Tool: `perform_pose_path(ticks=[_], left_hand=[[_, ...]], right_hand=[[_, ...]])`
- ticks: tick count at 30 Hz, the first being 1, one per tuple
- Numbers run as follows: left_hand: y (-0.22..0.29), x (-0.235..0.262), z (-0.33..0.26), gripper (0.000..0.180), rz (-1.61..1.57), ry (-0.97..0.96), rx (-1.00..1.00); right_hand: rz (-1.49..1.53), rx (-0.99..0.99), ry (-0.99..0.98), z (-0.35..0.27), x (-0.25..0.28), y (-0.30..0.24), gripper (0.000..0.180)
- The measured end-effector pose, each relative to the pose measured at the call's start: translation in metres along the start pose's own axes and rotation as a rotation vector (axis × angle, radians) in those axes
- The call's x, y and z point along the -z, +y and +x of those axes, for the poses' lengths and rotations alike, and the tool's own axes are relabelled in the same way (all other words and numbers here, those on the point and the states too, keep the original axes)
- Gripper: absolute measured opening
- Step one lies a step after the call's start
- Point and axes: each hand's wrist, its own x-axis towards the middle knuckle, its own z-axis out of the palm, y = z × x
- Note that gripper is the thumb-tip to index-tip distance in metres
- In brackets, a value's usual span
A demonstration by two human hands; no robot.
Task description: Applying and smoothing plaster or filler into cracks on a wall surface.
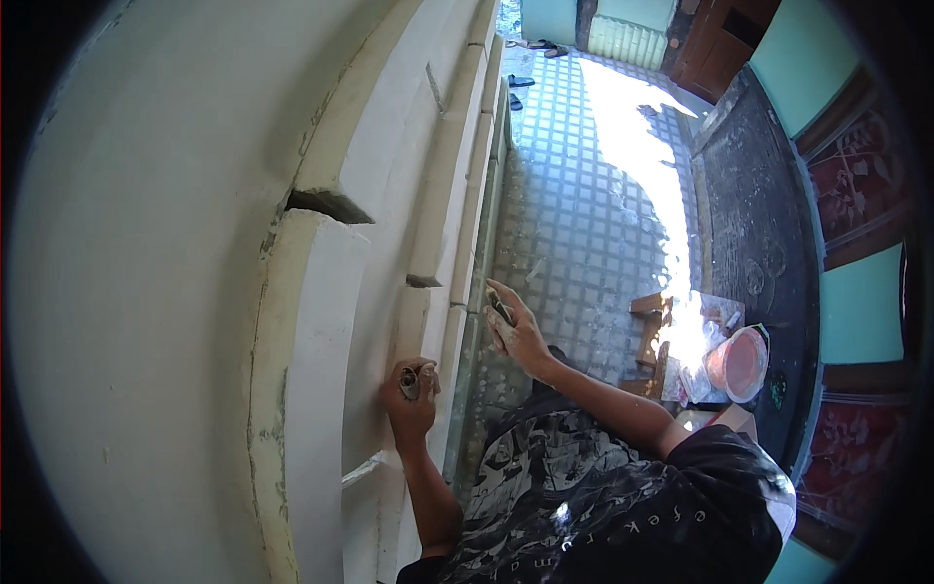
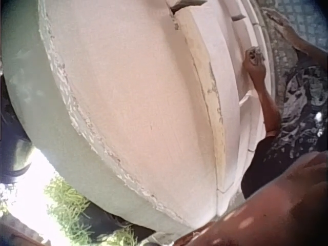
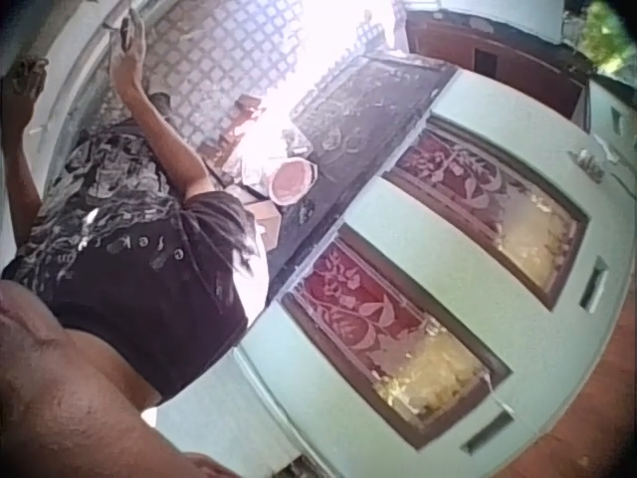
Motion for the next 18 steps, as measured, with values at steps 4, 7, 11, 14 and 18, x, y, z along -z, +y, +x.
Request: perform_pose_path(ticks=[4, 7, 11, 14, 18], left_hand=[[-0.015, 0.006, -0.010, 0.009, -0.075, 0.093, 0.085], [-0.011, 0.003, -0.013, 0.009, -0.021, 0.115, 0.086], [-0.002, -0.004, -0.006, 0.009, 0.297, 0.124, -0.025], [-0.002, -0.007, -0.001, 0.008, 0.446, 0.145, -0.068], [0.013, -0.021, 0.013, 0.006, 0.487, 0.224, -0.051]], right_hand=[[0.006, -0.093, -0.079, 0.009, -0.007, 0.008, 0.051], [-0.060, -0.039, -0.072, 0.023, -0.013, 0.009, 0.051], [-0.117, 0.074, -0.030, 0.049, -0.010, 0.016, 0.051], [-0.156, 0.164, 0.007, 0.071, -0.007, 0.019, 0.052], [-0.158, 0.201, 0.036, 0.117, 0.010, 0.024, 0.051]])
